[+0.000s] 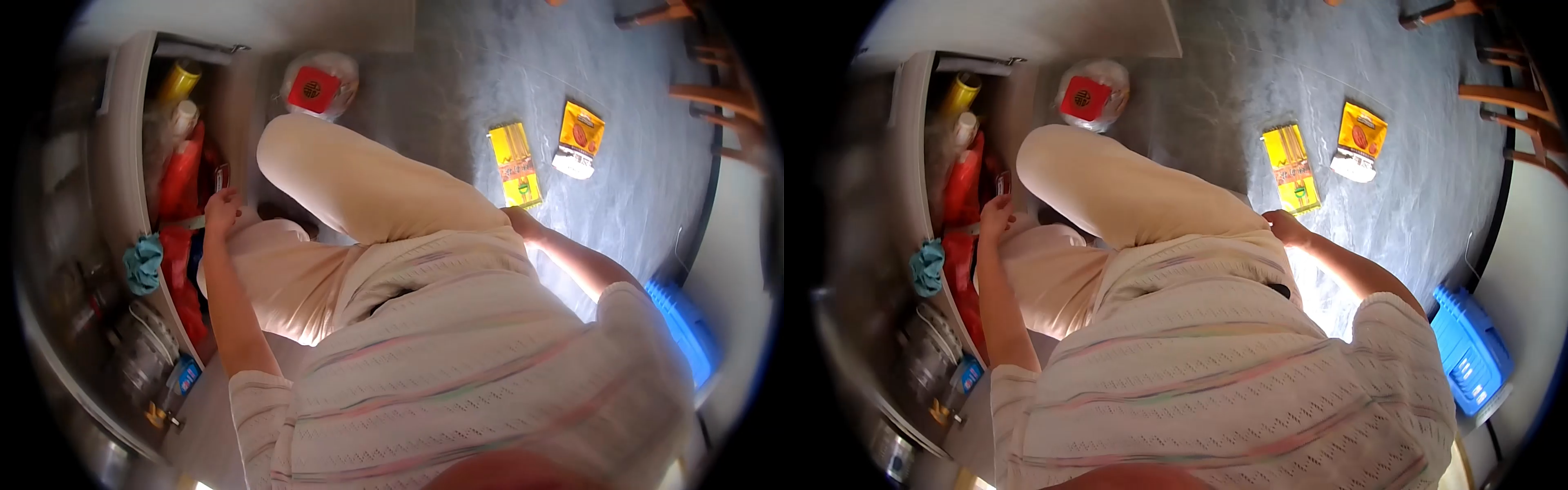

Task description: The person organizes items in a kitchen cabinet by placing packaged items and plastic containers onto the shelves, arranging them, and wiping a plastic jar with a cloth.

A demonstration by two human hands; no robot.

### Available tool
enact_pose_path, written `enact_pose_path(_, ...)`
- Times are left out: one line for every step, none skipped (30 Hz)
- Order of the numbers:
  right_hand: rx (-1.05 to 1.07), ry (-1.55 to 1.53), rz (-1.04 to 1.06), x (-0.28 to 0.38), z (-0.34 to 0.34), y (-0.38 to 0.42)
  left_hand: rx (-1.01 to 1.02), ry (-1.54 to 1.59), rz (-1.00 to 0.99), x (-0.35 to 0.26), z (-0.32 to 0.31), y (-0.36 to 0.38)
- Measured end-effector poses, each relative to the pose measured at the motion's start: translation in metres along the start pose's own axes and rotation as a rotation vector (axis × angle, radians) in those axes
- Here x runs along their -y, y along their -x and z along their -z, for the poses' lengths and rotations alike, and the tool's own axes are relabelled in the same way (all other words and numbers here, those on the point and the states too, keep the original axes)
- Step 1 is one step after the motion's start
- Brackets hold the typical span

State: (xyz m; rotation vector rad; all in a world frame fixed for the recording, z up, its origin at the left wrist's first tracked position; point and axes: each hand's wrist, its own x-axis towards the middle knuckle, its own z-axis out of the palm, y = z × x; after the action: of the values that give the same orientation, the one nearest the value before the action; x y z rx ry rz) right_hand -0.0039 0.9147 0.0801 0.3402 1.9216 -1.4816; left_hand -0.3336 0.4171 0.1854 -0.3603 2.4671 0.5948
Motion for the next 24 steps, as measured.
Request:
enact_pose_path(0.04, -0.007, -0.079, 0.006, 0.003, -0.002, -0.003, 0.008, 0.0, 0.002, -0.001, 0.003)
enact_pose_path(0.081, -0.013, -0.158, 0.011, 0.006, -0.003, -0.006, 0.016, 0.001, 0.006, 0.0, 0.006)
enact_pose_path(0.122, -0.018, -0.236, 0.018, 0.01, -0.006, -0.012, 0.023, 0.003, 0.01, 0.001, 0.009)
enact_pose_path(0.161, 0.004, -0.264, 0.024, 0.013, -0.011, -0.023, 0.011, 0.006, 0.018, 0.002, 0.01)
enact_pose_path(0.198, 0.026, -0.291, 0.03, 0.015, -0.016, -0.035, -0.001, 0.008, 0.025, 0.001, 0.011)
enact_pose_path(0.233, 0.05, -0.32, 0.037, 0.019, -0.019, -0.045, -0.012, 0.009, 0.033, 0.0, 0.012)
enact_pose_path(0.254, 0.062, -0.394, 0.063, 0.023, -0.019, -0.059, -0.027, 0.0, 0.037, 0.001, 0.015)
enact_pose_path(0.267, 0.08, -0.413, 0.067, 0.025, -0.026, -0.073, -0.042, -0.009, 0.041, 0.0, 0.019)
enact_pose_path(0.279, 0.1, -0.432, 0.071, 0.028, -0.033, -0.087, -0.056, -0.017, 0.044, -0.001, 0.023)
enact_pose_path(0.291, 0.12, -0.45, 0.075, 0.029, -0.039, -0.089, -0.067, -0.027, 0.047, -0.002, 0.027)
enact_pose_path(0.271, 0.138, -0.398, 0.084, 0.029, -0.044, -0.091, -0.079, -0.035, 0.05, -0.002, 0.03)
enact_pose_path(0.253, 0.198, -0.34, 0.089, 0.027, -0.052, -0.093, -0.089, -0.04, 0.054, -0.003, 0.034)
enact_pose_path(0.235, 0.258, -0.28, 0.091, 0.024, -0.063, -0.117, -0.12, -0.067, 0.056, -0.005, 0.037)
enact_pose_path(0.217, 0.315, -0.219, 0.092, 0.021, -0.074, -0.14, -0.152, -0.093, 0.058, -0.006, 0.04)
enact_pose_path(0.216, 0.301, -0.157, 0.095, 0.019, -0.086, -0.163, -0.184, -0.121, 0.06, -0.008, 0.042)
enact_pose_path(0.214, 0.287, -0.094, 0.098, 0.017, -0.098, -0.16, -0.159, -0.114, 0.06, -0.011, 0.044)
enact_pose_path(0.23, 0.227, -0.089, 0.109, 0.014, -0.112, -0.158, -0.135, -0.108, 0.06, -0.012, 0.046)
enact_pose_path(0.246, 0.167, -0.086, 0.118, 0.013, -0.128, -0.156, -0.113, -0.103, 0.06, -0.014, 0.047)
enact_pose_path(0.335, -0.421, -0.244, 0.099, 0.005, -0.162, -0.168, -0.102, -0.108, 0.057, -0.015, 0.051)
enact_pose_path(0.403, -1.012, -0.407, 0.081, -0.003, -0.198, -0.179, -0.092, -0.113, 0.051, -0.015, 0.055)
enact_pose_path(0.447, -0.692, -0.202, 0.104, 0.002, -0.215, -0.189, -0.079, -0.12, 0.046, -0.016, 0.057)
enact_pose_path(0.481, -0.371, 0.001, 0.139, 0.002, -0.226, -0.194, -0.067, -0.123, 0.044, -0.016, 0.057)
enact_pose_path(0.323, -0.208, -0.059, 0.167, -0.007, -0.236, -0.199, -0.056, -0.127, 0.043, -0.015, 0.057)
enact_pose_path(0.162, -0.044, -0.113, 0.191, -0.017, -0.248, -0.203, -0.044, -0.132, 0.04, -0.014, 0.057)
